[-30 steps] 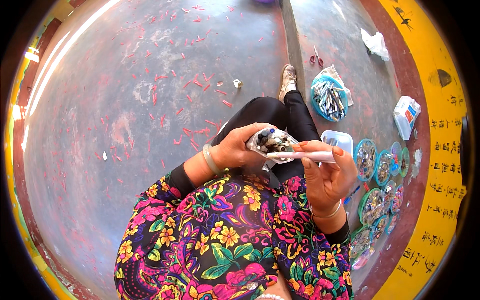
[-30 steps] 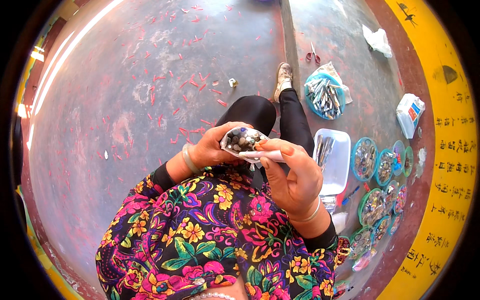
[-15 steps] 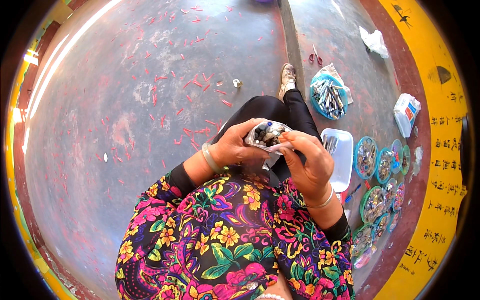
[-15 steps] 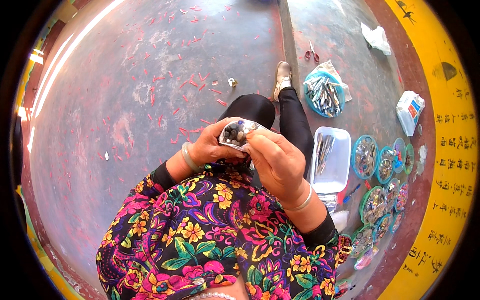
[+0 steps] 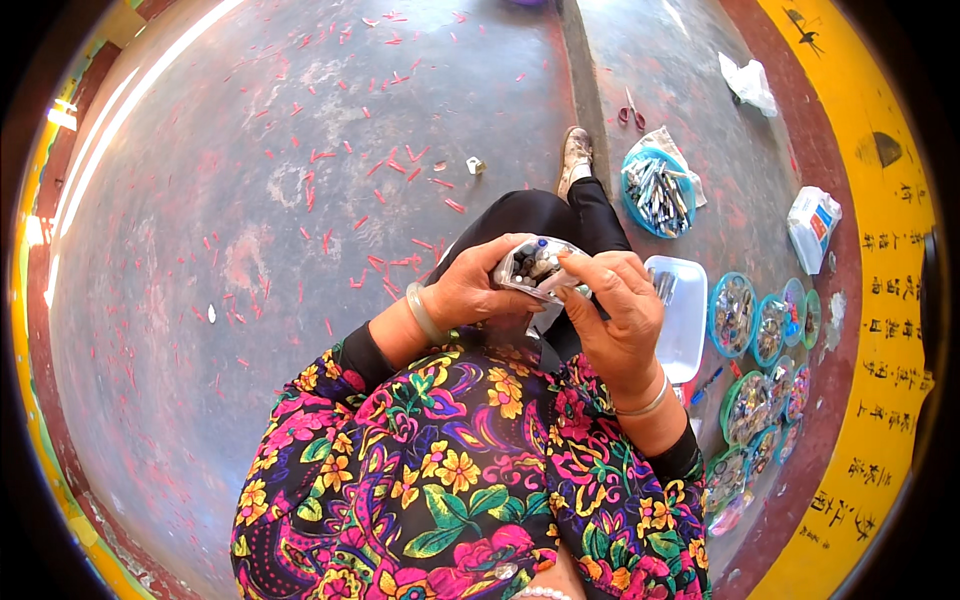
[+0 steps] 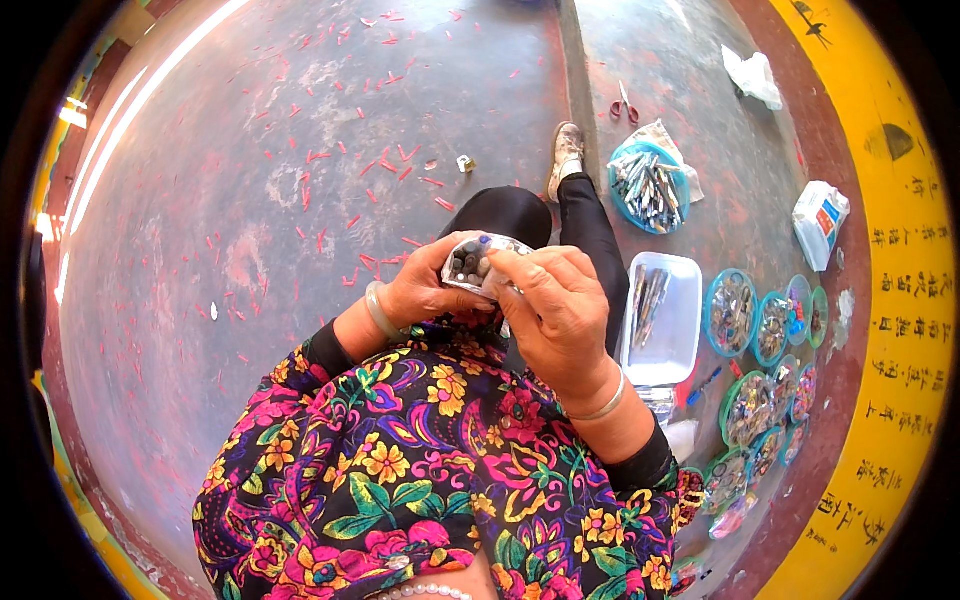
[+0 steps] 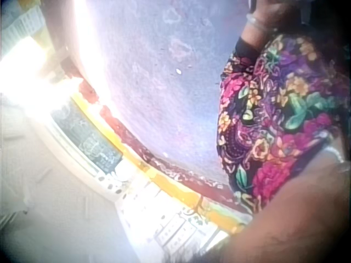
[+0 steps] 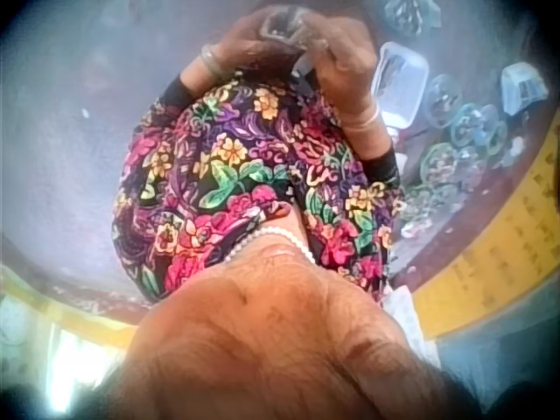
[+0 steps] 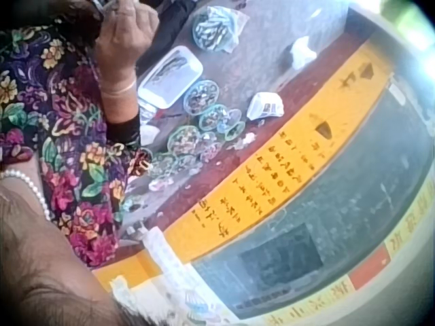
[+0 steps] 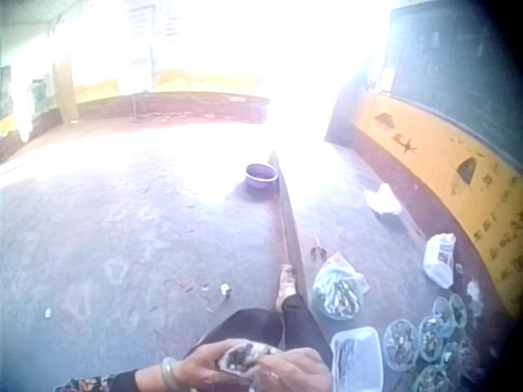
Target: The person sits on the floor and repeatedly picks up markers from a white plastic container, places them into a small clear plastic bag held in the left hand, and then returns the bag to the container. The person handles the markers and the bag with both hands throughout the sequence.
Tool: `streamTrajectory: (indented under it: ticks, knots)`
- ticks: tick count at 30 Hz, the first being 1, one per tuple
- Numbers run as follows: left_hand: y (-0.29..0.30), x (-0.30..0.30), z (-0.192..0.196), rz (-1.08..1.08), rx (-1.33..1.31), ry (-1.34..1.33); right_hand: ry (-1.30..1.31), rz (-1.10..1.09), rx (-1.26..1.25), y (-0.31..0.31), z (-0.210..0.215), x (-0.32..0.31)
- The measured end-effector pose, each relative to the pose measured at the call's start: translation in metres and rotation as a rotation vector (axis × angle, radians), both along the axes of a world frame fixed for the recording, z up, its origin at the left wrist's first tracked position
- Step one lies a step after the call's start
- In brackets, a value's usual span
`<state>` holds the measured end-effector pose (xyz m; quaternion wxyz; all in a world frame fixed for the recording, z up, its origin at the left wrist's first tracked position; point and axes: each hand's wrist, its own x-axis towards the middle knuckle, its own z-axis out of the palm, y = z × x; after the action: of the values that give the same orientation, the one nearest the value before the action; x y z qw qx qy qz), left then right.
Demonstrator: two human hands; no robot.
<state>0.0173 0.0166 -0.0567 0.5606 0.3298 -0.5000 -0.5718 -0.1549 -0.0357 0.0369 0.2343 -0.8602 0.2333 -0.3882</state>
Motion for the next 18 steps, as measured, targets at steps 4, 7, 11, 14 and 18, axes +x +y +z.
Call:
streamTrajectory:
  ticks: [4, 7, 11, 14, 18]
  knots:
    - [0.001, 0.000, 0.000, 0.009, -0.003, -0.017, 0.012, 0.024, -0.022, 0.002, -0.007, 0.004]
    - [0.001, 0.001, 0.001, 0.006, -0.003, -0.012, 0.025, 0.016, -0.056, 0.003, -0.007, 0.005]
    - [0.002, 0.001, 0.005, -0.003, 0.025, 0.013, 0.058, 0.024, -0.064, 0.004, -0.006, 0.005]
    - [0.002, 0.003, 0.001, -0.029, 0.080, 0.010, 0.063, -0.010, -0.074, 0.005, -0.005, 0.004]
    - [-0.001, 0.002, -0.009, 0.057, 0.050, 0.047, 0.076, -0.073, -0.039, 0.006, -0.001, 0.000]
